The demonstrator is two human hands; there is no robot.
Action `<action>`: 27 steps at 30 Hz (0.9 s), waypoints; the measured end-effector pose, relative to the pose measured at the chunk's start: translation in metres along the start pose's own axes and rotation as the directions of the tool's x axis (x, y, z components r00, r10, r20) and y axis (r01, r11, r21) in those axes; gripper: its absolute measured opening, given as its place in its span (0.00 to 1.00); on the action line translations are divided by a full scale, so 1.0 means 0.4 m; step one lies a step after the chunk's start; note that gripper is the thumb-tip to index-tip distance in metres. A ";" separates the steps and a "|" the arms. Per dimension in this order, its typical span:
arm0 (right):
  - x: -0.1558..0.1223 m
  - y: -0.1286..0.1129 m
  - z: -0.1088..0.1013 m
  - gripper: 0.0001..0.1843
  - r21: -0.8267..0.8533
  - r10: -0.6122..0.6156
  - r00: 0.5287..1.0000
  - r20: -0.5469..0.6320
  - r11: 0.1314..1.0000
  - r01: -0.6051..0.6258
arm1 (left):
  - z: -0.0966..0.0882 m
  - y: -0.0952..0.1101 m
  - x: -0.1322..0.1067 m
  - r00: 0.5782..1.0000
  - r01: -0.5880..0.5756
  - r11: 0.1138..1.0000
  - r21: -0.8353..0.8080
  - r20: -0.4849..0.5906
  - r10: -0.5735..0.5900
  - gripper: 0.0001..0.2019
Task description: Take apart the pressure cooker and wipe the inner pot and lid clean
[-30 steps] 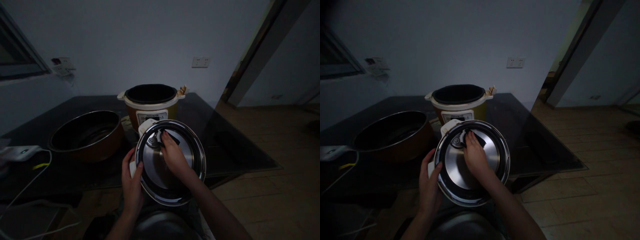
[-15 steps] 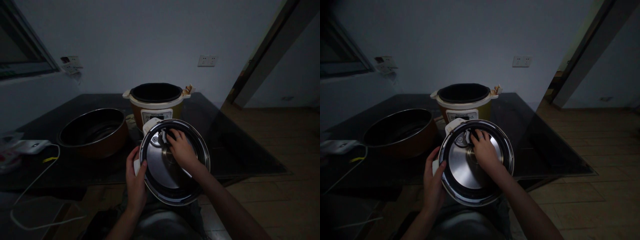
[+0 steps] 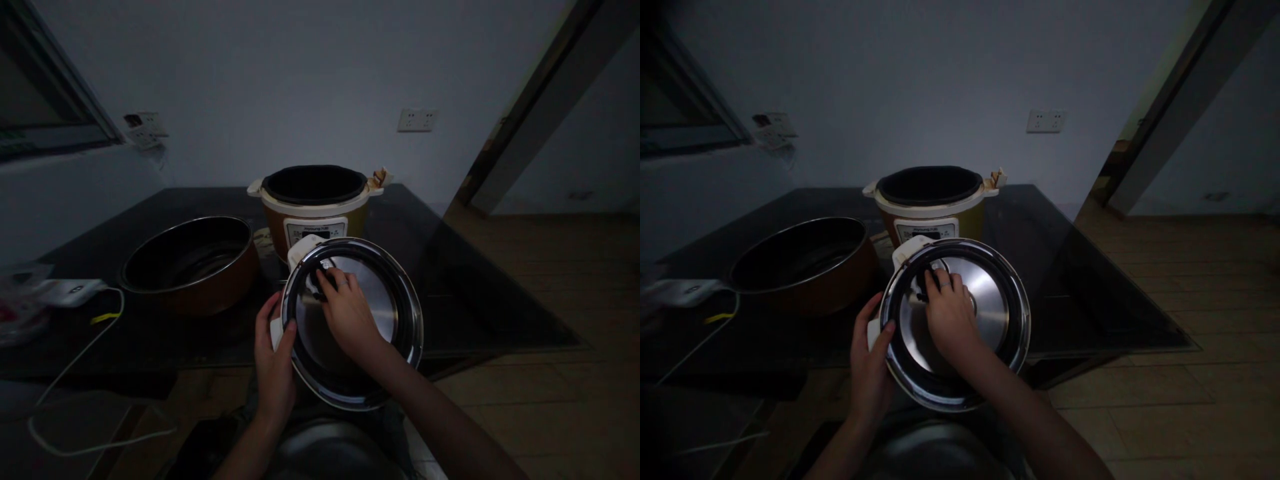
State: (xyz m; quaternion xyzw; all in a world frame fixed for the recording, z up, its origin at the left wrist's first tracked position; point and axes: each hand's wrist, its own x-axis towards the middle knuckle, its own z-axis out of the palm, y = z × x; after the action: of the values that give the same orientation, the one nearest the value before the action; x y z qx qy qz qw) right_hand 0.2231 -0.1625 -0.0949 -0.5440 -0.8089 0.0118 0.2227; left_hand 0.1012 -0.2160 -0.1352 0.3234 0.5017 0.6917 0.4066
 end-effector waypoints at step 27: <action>-0.098 0.105 0.019 0.30 0.034 -0.399 0.908 0.129 0.917 0.398 | 0.004 -0.003 0.001 0.998 0.027 0.998 -0.052 -0.050 -0.030 0.27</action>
State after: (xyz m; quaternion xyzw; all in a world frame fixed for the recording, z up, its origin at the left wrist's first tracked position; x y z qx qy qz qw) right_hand 0.2690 -0.1785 -0.1261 -0.3648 -0.9158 0.0052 0.1679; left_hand 0.1026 -0.2147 -0.1358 0.2879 0.4985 0.7064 0.4118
